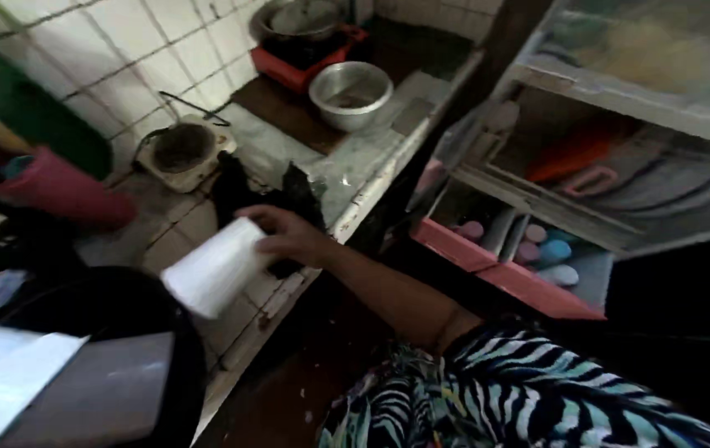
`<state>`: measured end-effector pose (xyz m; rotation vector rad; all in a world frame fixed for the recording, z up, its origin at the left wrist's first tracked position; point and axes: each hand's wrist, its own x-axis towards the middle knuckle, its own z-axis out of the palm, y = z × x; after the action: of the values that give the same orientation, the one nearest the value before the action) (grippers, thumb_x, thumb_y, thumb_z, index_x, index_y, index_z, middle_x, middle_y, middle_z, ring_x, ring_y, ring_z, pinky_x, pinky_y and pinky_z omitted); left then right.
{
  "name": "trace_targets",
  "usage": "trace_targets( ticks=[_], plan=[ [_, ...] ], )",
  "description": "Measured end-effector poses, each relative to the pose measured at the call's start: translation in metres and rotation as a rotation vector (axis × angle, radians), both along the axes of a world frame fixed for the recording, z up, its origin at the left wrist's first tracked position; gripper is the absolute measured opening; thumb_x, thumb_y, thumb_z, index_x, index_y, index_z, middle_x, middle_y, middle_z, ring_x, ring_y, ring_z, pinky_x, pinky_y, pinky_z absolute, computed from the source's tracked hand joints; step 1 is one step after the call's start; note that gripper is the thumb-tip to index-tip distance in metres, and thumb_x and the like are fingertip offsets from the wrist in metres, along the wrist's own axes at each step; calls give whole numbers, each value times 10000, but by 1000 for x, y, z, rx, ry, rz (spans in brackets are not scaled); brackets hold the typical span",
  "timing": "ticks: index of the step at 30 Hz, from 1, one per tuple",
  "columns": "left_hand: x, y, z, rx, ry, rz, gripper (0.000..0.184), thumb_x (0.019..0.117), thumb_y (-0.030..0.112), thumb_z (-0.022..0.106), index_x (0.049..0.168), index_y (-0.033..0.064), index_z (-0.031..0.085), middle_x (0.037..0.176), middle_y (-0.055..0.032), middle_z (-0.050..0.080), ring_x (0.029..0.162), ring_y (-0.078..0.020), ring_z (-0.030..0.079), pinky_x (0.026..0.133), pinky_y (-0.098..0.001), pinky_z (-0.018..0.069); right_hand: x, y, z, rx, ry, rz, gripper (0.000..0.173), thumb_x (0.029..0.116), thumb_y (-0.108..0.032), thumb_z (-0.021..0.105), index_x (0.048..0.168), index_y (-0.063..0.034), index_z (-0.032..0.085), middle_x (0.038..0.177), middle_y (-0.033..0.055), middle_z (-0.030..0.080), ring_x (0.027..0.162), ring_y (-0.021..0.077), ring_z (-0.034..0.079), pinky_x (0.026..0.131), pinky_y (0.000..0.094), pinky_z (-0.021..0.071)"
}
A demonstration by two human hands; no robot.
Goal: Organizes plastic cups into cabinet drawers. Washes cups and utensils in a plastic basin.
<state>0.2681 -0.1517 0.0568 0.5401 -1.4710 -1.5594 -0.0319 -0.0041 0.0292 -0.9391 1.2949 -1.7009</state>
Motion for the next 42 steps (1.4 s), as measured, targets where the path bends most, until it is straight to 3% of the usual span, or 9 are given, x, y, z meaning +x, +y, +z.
trace_targets(
  ticks=[2,5,8,13,19,25,28,33,42],
  plan=[
    [-53,29,-4,106,-73,-194,93,921,71,664,1004,111,676,897,48,755,868,-26,714,828,-191,581,-36,78,-28,52,-88,-138,564,908,-156,589,1454,-71,474,1202,99,653,939,149,656,772,355,580],
    [-149,88,-36,224,-199,-321,318,827,83,727,1087,196,584,918,151,732,859,33,693,753,-187,596,-82,200,-73,165,-226,-365,587,855,-261,640,1399,-72,525,1148,47,683,935,119,682,792,331,605],
    [-236,150,-82,242,-391,-564,749,786,108,754,1421,-13,374,1139,42,662,1008,-4,656,857,-223,581,-118,305,-102,314,-380,-606,587,880,-215,580,1424,-39,450,1156,85,676,886,169,703,711,350,620],
    [-340,253,-146,294,-464,-883,1013,792,113,762,1562,-70,130,1391,-68,569,1188,-23,609,1003,-235,536,-184,406,-175,492,-682,-1056,416,1078,-162,432,1471,-28,394,1249,209,578,996,286,659,787,436,598],
    [-416,341,-190,399,-577,-848,1056,773,92,758,1601,-6,110,1460,-121,516,1225,-81,598,1001,-268,543,-270,420,-275,626,-697,-1205,468,1047,-200,573,1444,20,464,1374,257,538,1157,341,609,894,486,572],
    [-452,376,-227,378,-546,-681,1091,733,62,765,1587,-38,93,1449,-128,508,1210,-53,597,994,-237,537,-312,402,-324,971,-398,-857,588,981,-257,699,1462,1,482,1346,269,585,1131,360,633,924,496,550],
    [-459,380,-239,403,-550,-622,1114,709,48,768,1585,-35,86,1438,-123,510,1200,-49,597,986,-228,533,-319,394,-339,1110,-151,-667,745,926,-305,757,1522,-4,426,1441,273,545,1330,385,544,1123,528,432],
    [-468,382,-263,350,-567,-584,1171,695,97,801,1591,-51,63,1507,-161,447,1284,-57,539,1049,-210,484,-315,381,-384,1090,246,-511,803,927,-400,730,1528,29,413,1527,281,461,1435,392,439,1201,510,345],
    [-497,401,-307,156,-528,-575,1194,701,52,806,1569,-133,8,1580,-287,314,1408,-136,435,1147,-233,389,-334,382,-374,1018,294,-441,641,948,-254,717,1460,63,498,1535,300,441,1447,425,412,1207,530,326]
  ],
)
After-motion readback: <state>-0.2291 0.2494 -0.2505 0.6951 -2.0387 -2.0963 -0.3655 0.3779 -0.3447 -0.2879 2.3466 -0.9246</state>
